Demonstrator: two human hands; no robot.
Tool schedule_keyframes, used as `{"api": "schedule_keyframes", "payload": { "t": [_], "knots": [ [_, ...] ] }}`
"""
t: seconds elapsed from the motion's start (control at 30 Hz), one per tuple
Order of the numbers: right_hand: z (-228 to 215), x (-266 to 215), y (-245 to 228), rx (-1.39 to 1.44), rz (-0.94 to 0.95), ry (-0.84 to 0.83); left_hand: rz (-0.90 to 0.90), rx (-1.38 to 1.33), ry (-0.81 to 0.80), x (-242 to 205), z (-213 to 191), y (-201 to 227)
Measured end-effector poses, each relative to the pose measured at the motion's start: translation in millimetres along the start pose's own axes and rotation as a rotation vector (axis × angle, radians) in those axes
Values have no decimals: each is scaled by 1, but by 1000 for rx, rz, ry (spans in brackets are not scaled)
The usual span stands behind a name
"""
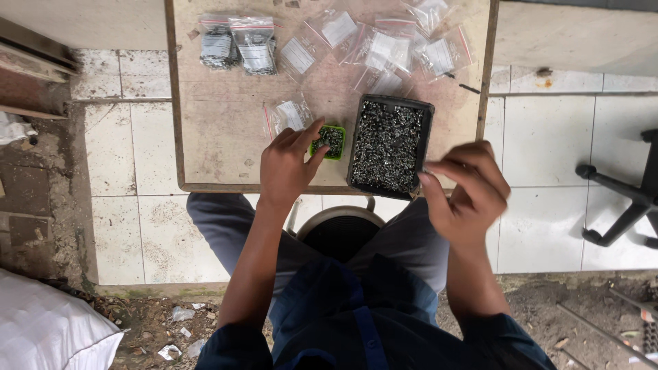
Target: The person sits at a low table and repeatedly picks small metal fasteners from a black tray, placing them into a small green container. After filling the green container, the person pours the fasteners into a clear plastic bag and sets it aside.
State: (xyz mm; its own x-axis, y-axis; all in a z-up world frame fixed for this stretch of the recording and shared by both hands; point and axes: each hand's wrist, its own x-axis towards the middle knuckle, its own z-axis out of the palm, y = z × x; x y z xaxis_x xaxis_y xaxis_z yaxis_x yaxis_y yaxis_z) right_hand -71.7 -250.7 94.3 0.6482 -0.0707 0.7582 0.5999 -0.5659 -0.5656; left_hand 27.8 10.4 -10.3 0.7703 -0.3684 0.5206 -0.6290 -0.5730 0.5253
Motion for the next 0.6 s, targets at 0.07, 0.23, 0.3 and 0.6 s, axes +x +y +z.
{"api": "schedule_keyframes", "payload": {
  "t": [0.07,0.23,0.3,0.6],
  "knots": [
    [8,-11,0,23,-38,78,-56,-46,65,0,-8,3],
    [71,-31,39,13,-141,44,-143,-168,226,-2,-18,8],
    [76,-44,58,-180,-32,-368,-148,-158,194,0,-20,11],
    [40,-73,61,-546,106,-647,-103,304,-325,-13,55,67]
  ]
}}
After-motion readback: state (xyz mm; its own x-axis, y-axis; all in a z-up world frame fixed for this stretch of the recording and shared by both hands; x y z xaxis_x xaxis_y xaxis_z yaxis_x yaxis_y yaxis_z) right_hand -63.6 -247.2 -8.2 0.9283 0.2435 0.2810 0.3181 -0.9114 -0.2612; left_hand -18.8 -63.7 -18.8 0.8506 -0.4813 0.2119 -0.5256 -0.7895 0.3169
